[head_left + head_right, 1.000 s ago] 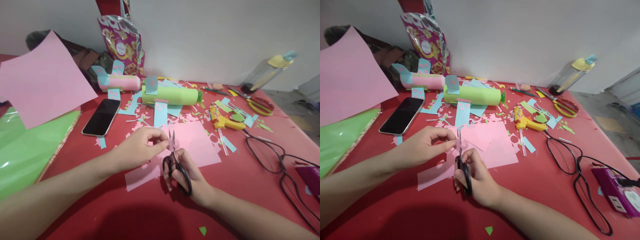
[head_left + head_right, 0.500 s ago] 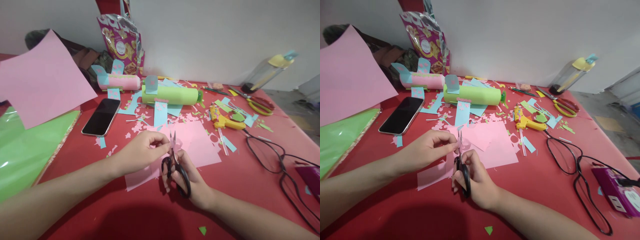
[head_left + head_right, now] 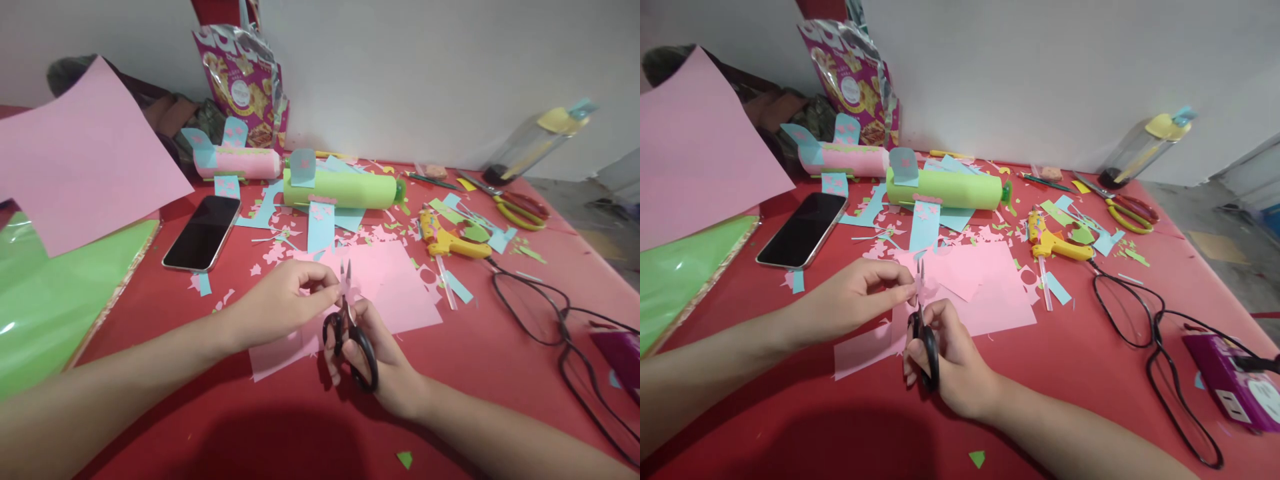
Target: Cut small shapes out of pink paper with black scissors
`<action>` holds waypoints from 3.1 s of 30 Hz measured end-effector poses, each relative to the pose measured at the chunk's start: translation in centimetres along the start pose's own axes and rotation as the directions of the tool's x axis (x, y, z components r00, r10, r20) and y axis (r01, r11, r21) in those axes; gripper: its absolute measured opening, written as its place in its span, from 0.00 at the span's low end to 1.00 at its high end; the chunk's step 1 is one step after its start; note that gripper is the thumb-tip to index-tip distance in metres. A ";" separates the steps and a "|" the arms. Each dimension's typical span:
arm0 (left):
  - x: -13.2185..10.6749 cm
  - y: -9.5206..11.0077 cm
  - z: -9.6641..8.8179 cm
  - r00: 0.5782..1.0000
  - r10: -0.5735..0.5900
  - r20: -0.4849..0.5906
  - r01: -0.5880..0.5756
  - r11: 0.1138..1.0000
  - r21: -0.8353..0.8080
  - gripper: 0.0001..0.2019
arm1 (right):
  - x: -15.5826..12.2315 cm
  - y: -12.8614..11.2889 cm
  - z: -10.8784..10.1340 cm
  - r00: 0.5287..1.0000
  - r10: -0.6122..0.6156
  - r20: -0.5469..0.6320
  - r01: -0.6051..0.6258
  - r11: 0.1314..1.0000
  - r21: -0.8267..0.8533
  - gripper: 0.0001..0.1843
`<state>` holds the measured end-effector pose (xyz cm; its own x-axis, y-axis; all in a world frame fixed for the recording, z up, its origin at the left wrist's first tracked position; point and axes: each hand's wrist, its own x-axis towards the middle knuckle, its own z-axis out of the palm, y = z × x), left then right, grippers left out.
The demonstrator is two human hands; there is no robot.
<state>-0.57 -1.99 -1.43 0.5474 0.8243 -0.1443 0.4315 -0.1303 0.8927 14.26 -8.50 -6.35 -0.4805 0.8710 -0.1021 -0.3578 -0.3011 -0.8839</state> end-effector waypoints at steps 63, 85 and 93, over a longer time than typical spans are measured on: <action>-0.2 0.6 -2.1 0.983 0.062 -0.171 -0.026 0.978 0.205 0.09 | -0.1 0.6 -0.1 0.998 0.061 0.009 -0.062 0.998 0.014 0.18; -0.1 0.6 -2.1 0.984 0.014 -0.177 0.010 0.991 0.134 0.11 | -0.2 0.6 -0.1 0.998 0.057 -0.026 -0.057 0.998 -0.003 0.19; -0.2 0.6 -2.2 0.989 0.012 -0.148 0.004 0.994 0.111 0.12 | -0.1 0.2 -0.1 0.998 0.061 0.002 -0.061 0.998 -0.024 0.20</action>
<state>-1.94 -1.02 0.07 0.4404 0.8952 -0.0683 0.5105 -0.1871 0.8393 14.34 -8.61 -6.60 -0.5032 0.8501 -0.1552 -0.3083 -0.3444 -0.8868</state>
